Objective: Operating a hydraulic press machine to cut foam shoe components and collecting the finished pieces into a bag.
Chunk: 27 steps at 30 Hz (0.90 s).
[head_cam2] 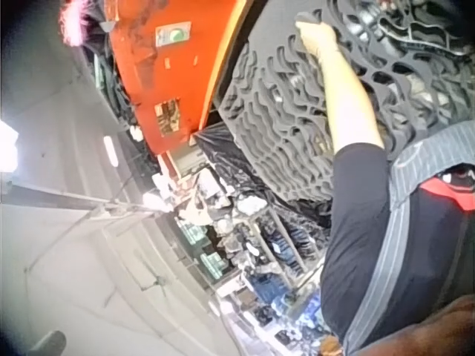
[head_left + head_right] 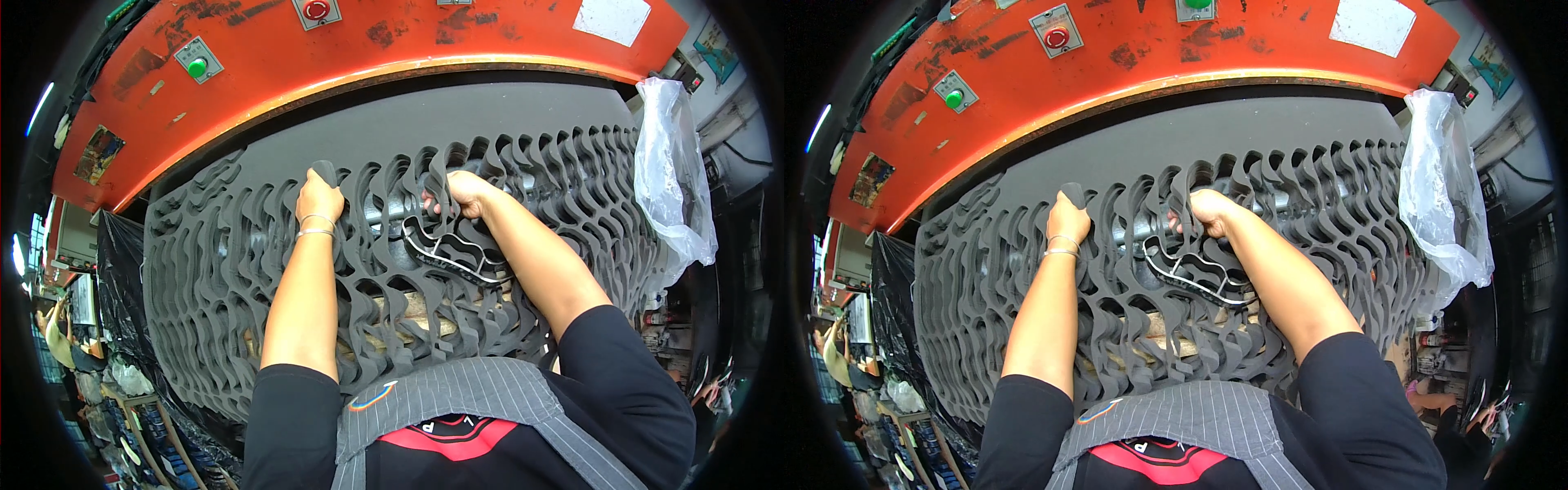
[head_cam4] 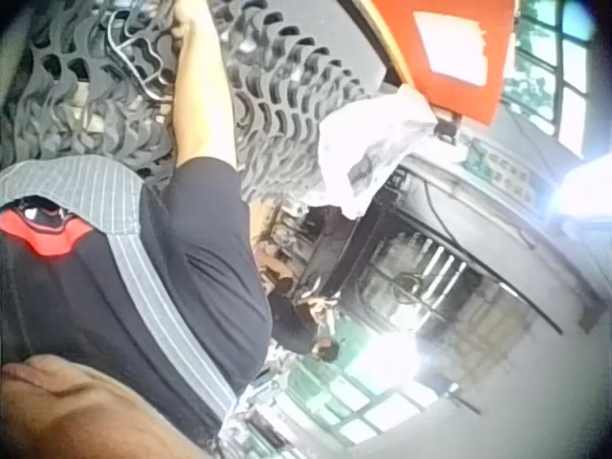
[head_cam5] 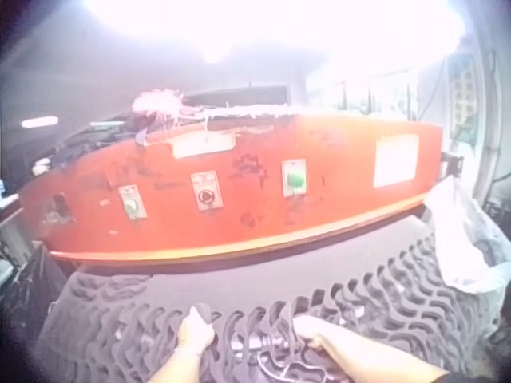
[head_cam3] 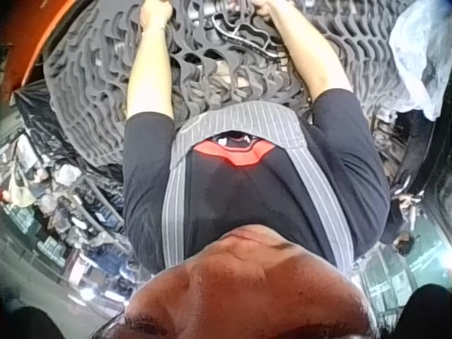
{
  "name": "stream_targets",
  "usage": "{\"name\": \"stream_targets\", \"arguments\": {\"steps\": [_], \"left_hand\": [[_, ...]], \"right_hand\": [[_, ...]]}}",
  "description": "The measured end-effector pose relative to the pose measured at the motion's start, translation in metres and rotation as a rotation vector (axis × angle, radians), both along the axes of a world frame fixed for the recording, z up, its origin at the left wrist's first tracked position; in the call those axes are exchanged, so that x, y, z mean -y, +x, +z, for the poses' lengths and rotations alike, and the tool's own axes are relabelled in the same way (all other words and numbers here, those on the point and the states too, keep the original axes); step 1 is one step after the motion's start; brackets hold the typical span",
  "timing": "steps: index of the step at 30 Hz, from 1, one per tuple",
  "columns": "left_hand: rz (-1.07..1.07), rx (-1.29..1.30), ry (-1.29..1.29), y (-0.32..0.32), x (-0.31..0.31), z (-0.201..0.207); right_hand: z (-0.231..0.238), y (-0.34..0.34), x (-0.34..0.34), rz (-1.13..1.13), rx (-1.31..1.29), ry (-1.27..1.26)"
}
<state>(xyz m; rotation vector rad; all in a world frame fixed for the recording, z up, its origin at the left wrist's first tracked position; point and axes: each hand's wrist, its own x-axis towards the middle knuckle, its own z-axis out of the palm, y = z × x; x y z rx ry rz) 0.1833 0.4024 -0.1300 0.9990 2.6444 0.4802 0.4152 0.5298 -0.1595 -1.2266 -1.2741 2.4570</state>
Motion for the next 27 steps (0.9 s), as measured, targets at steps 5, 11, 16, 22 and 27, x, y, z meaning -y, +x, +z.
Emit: {"name": "stream_targets", "arguments": {"steps": [5, 11, 16, 22, 27], "left_hand": [[0.025, -0.005, 0.083, 0.012, -0.006, 0.001], [-0.141, 0.060, -0.026, -0.022, 0.022, 0.015], [-0.132, 0.412, 0.571, -0.029, 0.065, 0.063], [-0.087, 0.115, 0.538, -0.136, 0.131, 0.054], [-0.236, -0.020, 0.239, -0.150, 0.120, 0.000]], "right_hand": [[0.026, 0.025, 0.016, 0.115, 0.435, 0.780], [0.067, 0.081, 0.112, 0.631, 0.477, 1.640], [0.067, 0.104, 0.110, 0.648, 0.521, 1.539], [0.143, 0.086, 0.068, 0.655, 0.145, 1.352], [0.161, -0.053, 0.065, 0.610, -0.002, 1.612]]}}
